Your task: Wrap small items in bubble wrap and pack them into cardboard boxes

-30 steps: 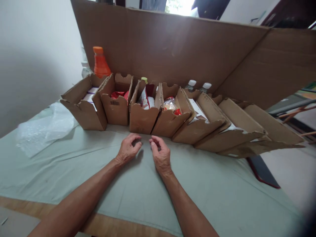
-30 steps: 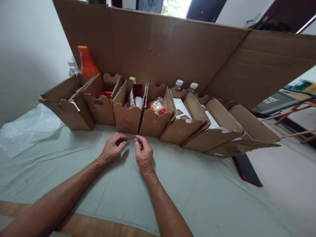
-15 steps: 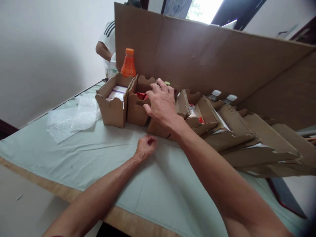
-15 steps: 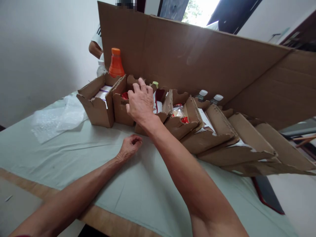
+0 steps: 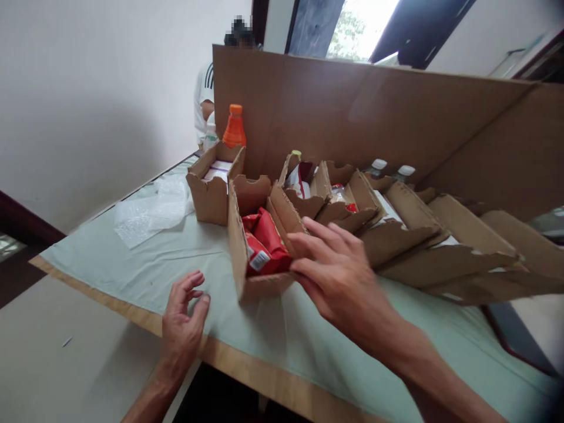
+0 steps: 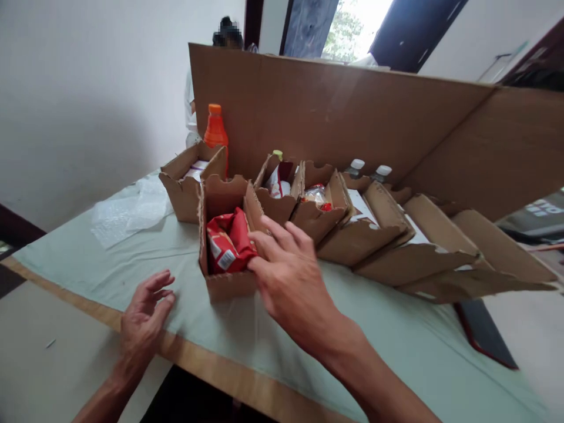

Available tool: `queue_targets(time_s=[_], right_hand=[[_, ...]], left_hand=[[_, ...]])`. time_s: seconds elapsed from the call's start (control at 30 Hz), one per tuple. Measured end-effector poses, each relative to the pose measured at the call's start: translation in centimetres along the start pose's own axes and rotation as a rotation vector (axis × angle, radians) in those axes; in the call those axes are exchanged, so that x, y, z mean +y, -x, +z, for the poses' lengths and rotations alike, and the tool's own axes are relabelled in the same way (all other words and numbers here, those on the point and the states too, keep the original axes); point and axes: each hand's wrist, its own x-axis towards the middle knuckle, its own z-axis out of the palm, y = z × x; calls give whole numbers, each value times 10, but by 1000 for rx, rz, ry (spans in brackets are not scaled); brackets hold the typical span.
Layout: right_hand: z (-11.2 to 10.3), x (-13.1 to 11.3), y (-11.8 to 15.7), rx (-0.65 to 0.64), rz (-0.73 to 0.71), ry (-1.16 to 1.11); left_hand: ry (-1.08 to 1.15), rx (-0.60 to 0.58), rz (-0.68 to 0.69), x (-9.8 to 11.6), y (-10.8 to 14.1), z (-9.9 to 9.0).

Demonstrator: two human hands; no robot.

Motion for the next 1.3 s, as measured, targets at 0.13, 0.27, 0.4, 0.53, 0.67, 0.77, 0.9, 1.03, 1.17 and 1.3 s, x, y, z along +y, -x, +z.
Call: queue_targets(time_s=[0.13, 0.27, 0.4, 0.53, 0.67, 0.77, 0.9, 1.03, 1.17, 1.3], right_hand=[[-37, 23, 84, 111, 191, -21], [-52, 40, 166, 150, 599, -22], [-28, 24, 220, -125, 621, -262], [19, -7, 212, -163, 639, -456], [37, -12, 188, 9, 686, -490], [33, 13, 193, 105, 748, -421], [35, 60, 208, 101, 896, -353], [61, 82, 212, 163, 1029, -410], [88, 81, 216, 192, 1070, -467], [96, 82, 217, 167, 1077, -441]], left_hand=[[7, -146, -25, 8, 15, -4], [59, -304, -66, 19, 29, 3], [14, -435, -175, 20, 34, 10], [-51, -496, -184, 21, 34, 20], [-48, -519, -158, 22, 36, 36], [-30, -604, -92, 31, 30, 64], [54, -689, 57, 44, 8, 124], [53, -687, 50, 35, -5, 171], [-4, -625, 44, 17, -3, 178], [-6, -601, 31, 13, -4, 175]])
